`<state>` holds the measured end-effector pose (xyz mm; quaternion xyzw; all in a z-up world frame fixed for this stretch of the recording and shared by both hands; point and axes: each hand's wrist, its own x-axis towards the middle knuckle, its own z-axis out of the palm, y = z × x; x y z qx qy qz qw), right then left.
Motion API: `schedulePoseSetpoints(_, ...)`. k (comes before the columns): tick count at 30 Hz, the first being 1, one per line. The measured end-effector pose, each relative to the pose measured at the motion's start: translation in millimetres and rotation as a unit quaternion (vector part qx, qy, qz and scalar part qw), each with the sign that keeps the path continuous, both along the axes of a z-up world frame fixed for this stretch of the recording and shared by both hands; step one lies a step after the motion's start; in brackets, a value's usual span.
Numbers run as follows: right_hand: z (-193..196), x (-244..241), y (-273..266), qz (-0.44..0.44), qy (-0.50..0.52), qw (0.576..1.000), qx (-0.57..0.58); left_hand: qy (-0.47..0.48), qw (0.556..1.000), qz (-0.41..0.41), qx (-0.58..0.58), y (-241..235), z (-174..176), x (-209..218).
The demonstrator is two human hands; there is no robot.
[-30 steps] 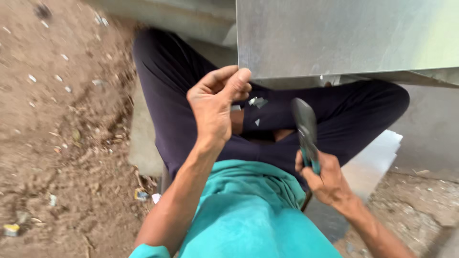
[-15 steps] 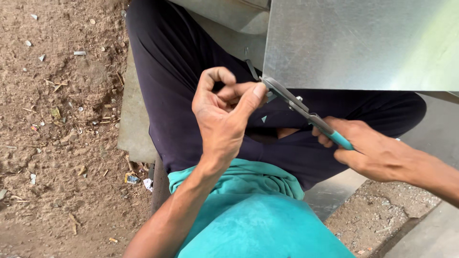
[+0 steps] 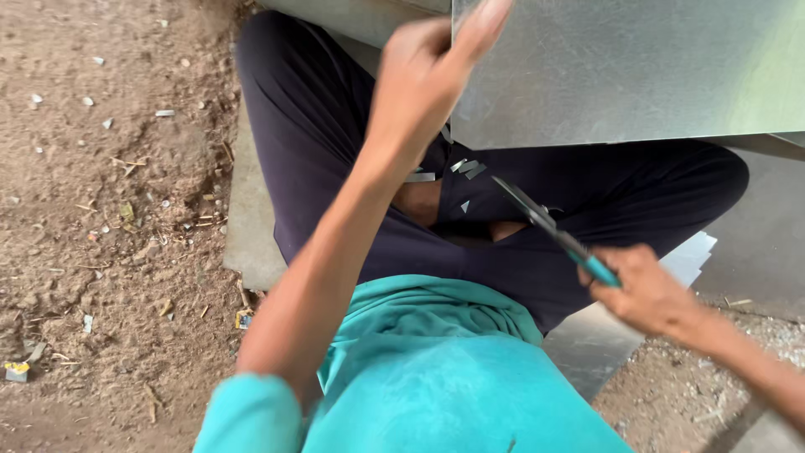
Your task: The person sits cross-legged on the ground and uses tin snips to cut a series of small triangular notches along the edge of a metal sheet. They repeatedly reposition the sheet to continue cutting along the edge, creating a jagged pattern.
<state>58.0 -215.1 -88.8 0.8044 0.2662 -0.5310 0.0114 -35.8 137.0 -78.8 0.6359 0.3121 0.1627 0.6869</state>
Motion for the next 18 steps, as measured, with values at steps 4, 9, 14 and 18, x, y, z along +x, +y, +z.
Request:
schedulePoseSetpoints(4,-8,-61,-62,-0.14,-0.052,0.981,0.121,-0.055,0.991,0.12,-0.004,-3,-4,15)
schedulePoseSetpoints(9,-29,-127,-99,-0.427,0.004,0.893,0.143,-0.104,0.965,0.22,-0.096,-114,-23,-16)
schedulePoseSetpoints(14,-29,-131,-92,-0.333,-0.04,0.94,0.057,-0.073,0.949,0.057,-0.301,-213,-46,35)
schedulePoseSetpoints(18,3,-121,-62,-0.316,0.001,0.944,0.098,0.012,0.968,0.025,-0.248,-175,-43,3)
